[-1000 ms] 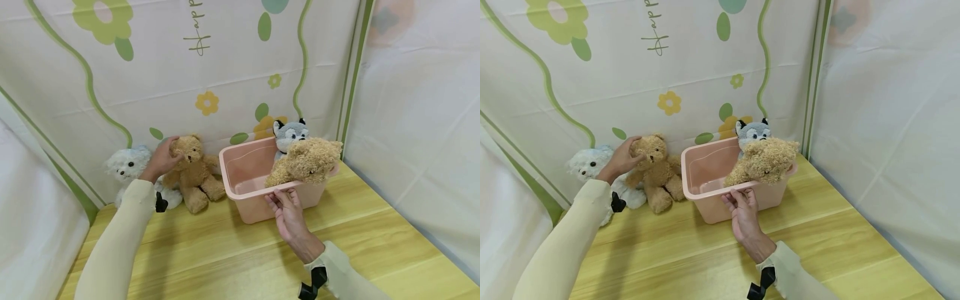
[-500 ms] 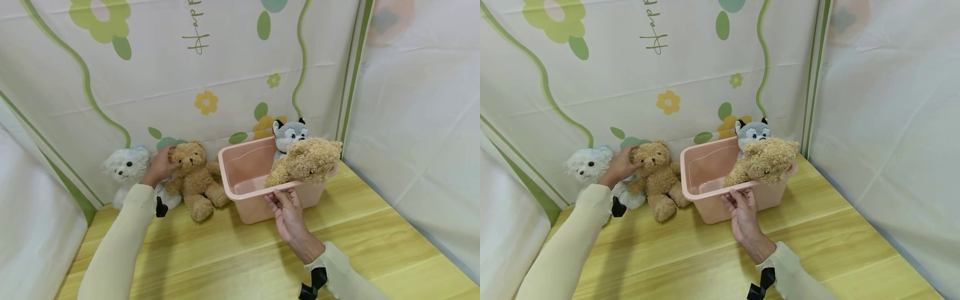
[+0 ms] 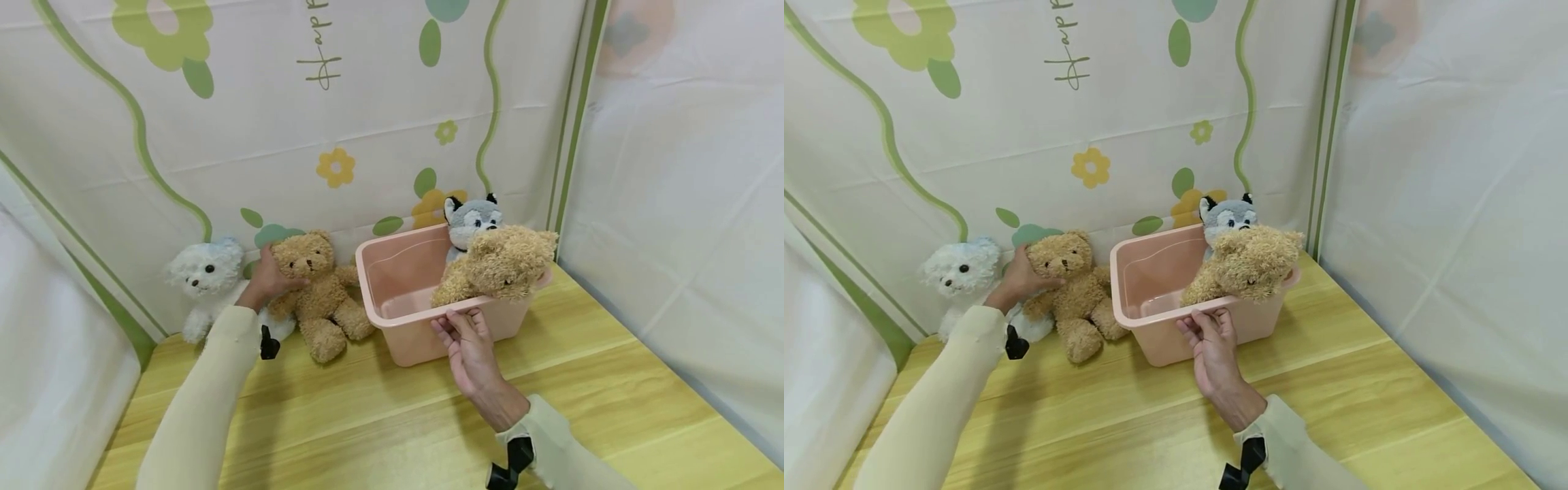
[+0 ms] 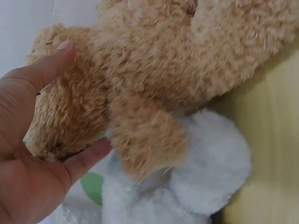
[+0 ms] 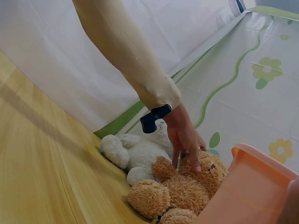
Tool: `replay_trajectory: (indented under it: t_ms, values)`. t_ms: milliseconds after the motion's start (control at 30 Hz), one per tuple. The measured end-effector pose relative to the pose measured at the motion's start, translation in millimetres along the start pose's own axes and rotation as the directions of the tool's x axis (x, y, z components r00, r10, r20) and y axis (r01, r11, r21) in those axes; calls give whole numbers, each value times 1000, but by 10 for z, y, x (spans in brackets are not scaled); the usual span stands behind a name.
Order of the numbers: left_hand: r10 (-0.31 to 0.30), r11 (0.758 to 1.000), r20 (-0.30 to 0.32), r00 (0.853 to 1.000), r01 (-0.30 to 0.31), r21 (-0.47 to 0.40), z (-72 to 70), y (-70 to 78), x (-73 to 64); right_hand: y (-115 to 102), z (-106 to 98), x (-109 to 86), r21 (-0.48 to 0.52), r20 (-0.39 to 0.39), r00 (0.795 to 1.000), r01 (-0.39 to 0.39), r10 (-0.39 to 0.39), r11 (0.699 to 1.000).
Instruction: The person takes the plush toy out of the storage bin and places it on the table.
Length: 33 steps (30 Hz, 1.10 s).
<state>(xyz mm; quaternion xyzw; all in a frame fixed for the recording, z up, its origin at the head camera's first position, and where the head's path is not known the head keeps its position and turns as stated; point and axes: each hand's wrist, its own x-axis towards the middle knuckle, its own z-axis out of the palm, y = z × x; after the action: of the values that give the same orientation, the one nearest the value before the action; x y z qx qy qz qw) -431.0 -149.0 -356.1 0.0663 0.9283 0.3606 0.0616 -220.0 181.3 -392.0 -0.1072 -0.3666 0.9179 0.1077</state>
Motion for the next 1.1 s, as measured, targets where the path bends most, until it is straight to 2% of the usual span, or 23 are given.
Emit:
replay_trajectory:
  t_ms: [233, 267, 367, 467, 500, 633, 833, 867, 967, 1033, 1100]
  values:
    - [-63, 987, -39, 997, 56, -152, 180, -81, 11, 3, -5, 0, 2, 3, 1000, 3, -3, 1000]
    - [-47, 984, -39, 998, 40, -173, 196, -92, 13, 4, -6, 0, 2, 4, 1000, 3, -3, 1000]
    - [-97, 975, -20, 995, 91, -202, 265, -134, 0, 5, -5, 0, 5, 7, 1000, 3, -3, 1000]
    - [-61, 959, 25, 998, 65, -276, 322, -168, -14, 6, -2, 1, 7, 10, 1000, 4, -4, 1000]
    - [-69, 953, 32, 997, 75, -295, 348, -180, -19, 6, -2, 2, 8, 10, 1000, 4, -4, 1000]
    - [15, 917, 35, 999, 0, -399, 390, -197, -37, 8, 1, 1, 10, 8, 1000, 5, -5, 1000]
    - [-12, 869, -15, 1000, 3, -494, 432, -190, -73, 7, 2, 1, 15, 9, 1000, 7, -7, 1000]
    - [-16, 855, -21, 1000, 2, -518, 444, -189, -70, 6, 2, 1, 14, 10, 1000, 7, -7, 1000]
    - [-25, 836, -46, 999, -5, -549, 477, -203, -45, 4, 4, -1, 9, 12, 1000, 6, -6, 1000]
    - [-29, 838, -62, 998, -9, -546, 495, -220, -18, 4, 5, -2, 4, 12, 1000, 6, -6, 1000]
    - [-38, 860, -74, 997, -6, -510, 504, -230, 3, 6, 6, -3, 1, 9, 1000, 5, -5, 1000]
